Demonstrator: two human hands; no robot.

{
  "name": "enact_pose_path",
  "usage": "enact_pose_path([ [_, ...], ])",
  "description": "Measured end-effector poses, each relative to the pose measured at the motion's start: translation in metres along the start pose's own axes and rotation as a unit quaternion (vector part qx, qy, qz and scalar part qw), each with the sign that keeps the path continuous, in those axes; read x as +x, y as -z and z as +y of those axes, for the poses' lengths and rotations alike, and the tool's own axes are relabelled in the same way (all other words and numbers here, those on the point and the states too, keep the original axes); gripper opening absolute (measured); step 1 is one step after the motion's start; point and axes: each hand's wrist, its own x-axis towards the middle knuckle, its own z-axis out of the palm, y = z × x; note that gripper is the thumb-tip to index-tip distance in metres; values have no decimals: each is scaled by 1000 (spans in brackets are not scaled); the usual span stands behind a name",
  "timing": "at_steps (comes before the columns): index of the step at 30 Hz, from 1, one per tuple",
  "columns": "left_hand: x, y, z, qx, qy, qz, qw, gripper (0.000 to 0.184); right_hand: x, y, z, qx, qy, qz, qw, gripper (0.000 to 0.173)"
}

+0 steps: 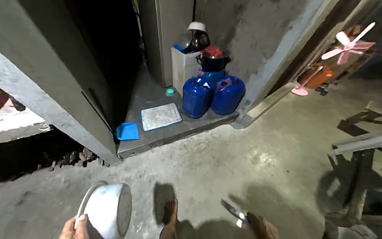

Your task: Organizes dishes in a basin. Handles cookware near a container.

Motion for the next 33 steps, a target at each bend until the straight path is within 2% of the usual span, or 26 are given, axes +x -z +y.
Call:
enact_pose_path([
  [3,50,-50,47,-19,12,21,1000,39,46,48,-21,-48,3,-3,999,40],
  [5,83,-82,82,-39,18,26,999,35,71,84,-33,-40,27,11,999,40],
  [8,129,-133,134,-97,28,29,994,31,116,136,-49,43,48,26,998,36],
  [11,167,-186,184,-197,51,27,979,29,158,188,-66,166,100,86,977,37],
  [13,187,-223,213,-248,73,21,966,31,190,226,-75,260,160,134,943,36],
  [15,197,-256,239,-274,96,18,957,33,229,257,-81,363,237,168,885,30],
  [17,207,-290,264,-304,111,27,946,34,269,293,-98,507,281,136,803,23],
  [19,210,-317,288,-325,132,37,935,34,303,320,-121,622,284,90,724,23],
  [20,208,-327,300,-332,146,36,931,35,316,330,-135,656,272,73,700,25],
  [23,214,-356,332,-345,175,22,922,36,352,354,-183,728,233,-18,645,35],
  [28,240,-393,361,-367,208,-22,906,41,404,356,-247,800,132,-145,567,29],
  [33,283,-420,380,-417,211,-71,881,38,447,353,-288,812,95,-185,546,25],
])
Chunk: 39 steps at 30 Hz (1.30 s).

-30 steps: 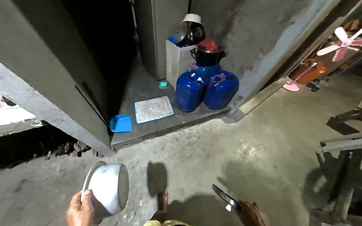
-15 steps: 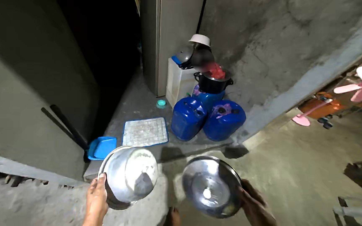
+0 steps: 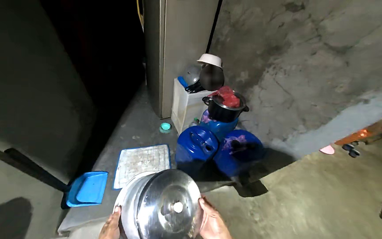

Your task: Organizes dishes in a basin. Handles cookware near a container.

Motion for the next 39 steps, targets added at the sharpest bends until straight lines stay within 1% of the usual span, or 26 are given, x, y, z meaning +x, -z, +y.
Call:
enact_pose_path([
  [5,39,-44,20,-6,45,-55,997,39,36,-20,-8,17,25,-11,999,26],
  [7,56,-62,23,2,59,-67,996,40,49,-25,-14,13,50,7,999,26],
  [11,86,-99,27,37,73,-60,995,38,74,-26,-33,-61,61,33,996,29],
  [14,101,-124,26,44,76,-64,994,38,98,-21,-49,-58,61,30,996,27],
  [17,115,-147,24,33,72,-59,995,38,133,-17,-68,-54,65,5,996,25],
  [18,117,-152,25,30,70,-48,996,38,144,-15,-71,-52,64,-12,997,26],
  [20,123,-163,26,20,68,-28,997,38,162,-18,-81,-74,52,-19,996,28],
  [22,130,-168,27,6,59,-15,998,37,174,-27,-88,-102,31,7,994,29],
  [24,138,-167,27,1,44,-32,999,37,184,-38,-91,-134,19,46,990,29],
  [26,150,-165,25,-15,37,-46,998,37,198,-45,-92,-150,14,54,987,29],
  [31,178,-171,33,-31,59,-22,998,38,231,-62,-97,-209,-21,73,975,23],
  [34,203,-177,42,-49,75,-11,996,37,255,-79,-103,-254,-30,55,965,33],
  [37,243,-184,58,-39,85,-10,996,39,286,-117,-109,-302,-51,89,948,40],
  [39,270,-194,80,-5,81,-7,997,39,311,-140,-111,-329,-60,94,938,41],
])
